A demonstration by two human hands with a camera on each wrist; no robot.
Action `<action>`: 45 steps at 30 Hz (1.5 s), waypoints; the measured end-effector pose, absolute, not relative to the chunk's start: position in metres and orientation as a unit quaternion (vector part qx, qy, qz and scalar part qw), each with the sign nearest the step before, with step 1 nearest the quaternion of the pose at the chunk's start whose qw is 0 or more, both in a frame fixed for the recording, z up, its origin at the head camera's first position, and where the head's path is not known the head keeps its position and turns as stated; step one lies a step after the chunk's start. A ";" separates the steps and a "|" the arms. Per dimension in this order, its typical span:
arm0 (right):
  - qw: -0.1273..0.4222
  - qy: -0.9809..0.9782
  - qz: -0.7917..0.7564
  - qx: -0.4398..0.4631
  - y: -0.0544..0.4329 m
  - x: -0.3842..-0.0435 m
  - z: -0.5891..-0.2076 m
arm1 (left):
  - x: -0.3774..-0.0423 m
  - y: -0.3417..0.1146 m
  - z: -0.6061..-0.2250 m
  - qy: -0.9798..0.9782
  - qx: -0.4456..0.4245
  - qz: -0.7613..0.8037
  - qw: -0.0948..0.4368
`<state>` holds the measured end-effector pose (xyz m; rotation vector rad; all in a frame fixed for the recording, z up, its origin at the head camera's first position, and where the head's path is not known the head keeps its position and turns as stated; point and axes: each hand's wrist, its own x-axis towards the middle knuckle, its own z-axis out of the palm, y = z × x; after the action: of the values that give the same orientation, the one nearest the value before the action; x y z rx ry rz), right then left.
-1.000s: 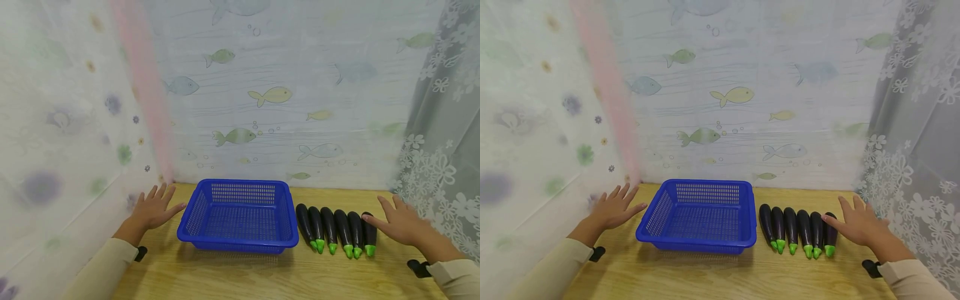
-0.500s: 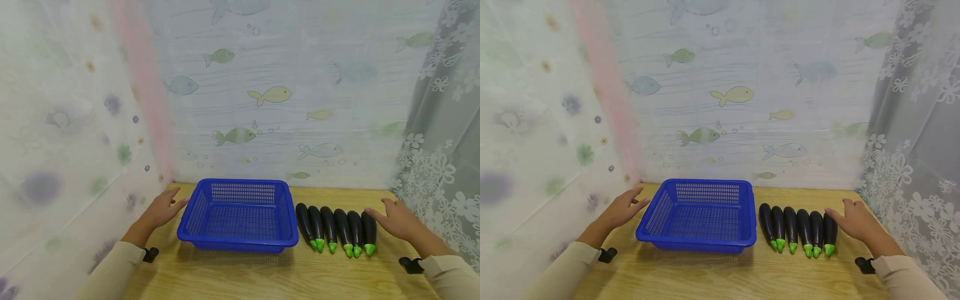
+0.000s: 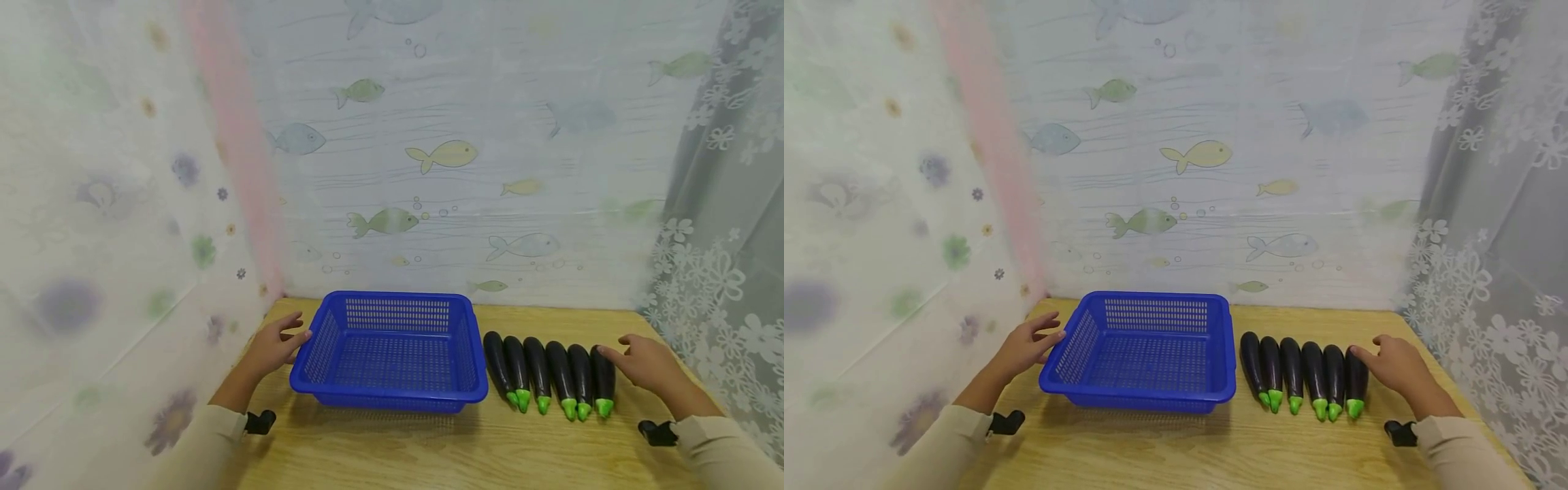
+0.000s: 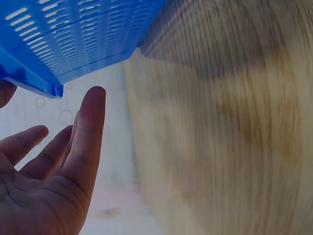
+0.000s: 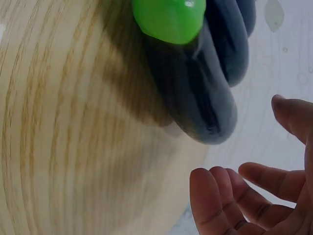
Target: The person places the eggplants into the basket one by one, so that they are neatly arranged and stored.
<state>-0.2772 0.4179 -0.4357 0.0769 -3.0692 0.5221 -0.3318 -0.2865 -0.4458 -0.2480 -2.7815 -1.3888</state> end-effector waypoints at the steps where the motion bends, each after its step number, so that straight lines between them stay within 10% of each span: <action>1: 0.013 -0.985 0.172 0.023 0.418 -0.277 -0.437 | -0.331 -0.286 -0.446 -0.888 -0.078 -0.454 0.009; 45: -0.001 -0.971 0.238 -0.037 0.423 -0.277 -0.461 | -0.323 -0.253 -0.468 -0.762 -0.042 -0.646 0.013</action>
<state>-0.2765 0.4230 -0.4611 -0.1157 -3.0513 0.7469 -0.3232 -0.2534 -0.4680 -0.1294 -2.3756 -2.0117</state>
